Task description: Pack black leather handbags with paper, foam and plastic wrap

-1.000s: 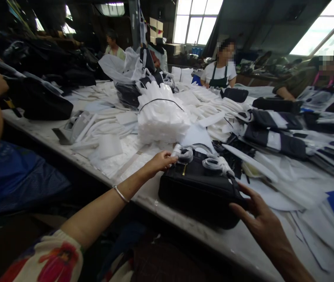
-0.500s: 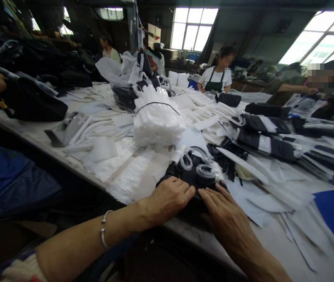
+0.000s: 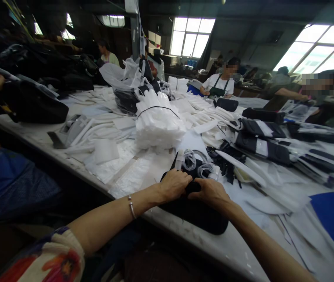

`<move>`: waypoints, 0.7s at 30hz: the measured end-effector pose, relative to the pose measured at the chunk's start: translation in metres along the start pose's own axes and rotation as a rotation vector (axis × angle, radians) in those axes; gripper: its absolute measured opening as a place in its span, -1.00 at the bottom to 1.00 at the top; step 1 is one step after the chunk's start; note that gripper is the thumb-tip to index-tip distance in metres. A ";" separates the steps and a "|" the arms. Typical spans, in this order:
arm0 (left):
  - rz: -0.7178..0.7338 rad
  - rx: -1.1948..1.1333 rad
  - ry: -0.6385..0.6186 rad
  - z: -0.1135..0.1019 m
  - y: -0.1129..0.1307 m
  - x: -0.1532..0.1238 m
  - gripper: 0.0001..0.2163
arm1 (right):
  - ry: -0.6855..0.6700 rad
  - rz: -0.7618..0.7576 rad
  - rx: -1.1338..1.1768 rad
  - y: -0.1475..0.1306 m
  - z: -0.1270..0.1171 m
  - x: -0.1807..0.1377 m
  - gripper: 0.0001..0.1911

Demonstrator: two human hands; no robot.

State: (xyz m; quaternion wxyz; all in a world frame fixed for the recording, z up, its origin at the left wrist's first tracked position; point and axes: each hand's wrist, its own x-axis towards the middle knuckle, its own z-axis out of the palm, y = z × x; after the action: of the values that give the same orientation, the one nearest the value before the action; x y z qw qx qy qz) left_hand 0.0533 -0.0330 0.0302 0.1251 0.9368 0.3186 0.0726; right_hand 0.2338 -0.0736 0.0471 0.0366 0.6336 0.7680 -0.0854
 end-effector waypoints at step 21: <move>-0.442 -1.183 -0.019 0.031 -0.031 -0.098 -0.60 | 0.491 -0.249 0.085 0.037 0.056 -0.036 -0.57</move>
State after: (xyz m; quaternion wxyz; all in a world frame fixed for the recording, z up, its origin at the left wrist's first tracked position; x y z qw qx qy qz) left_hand -0.0349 -0.0753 -0.0137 0.6367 0.6217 0.4096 0.2007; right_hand 0.2745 -0.1118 -0.0054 -0.1881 0.5372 0.8215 0.0348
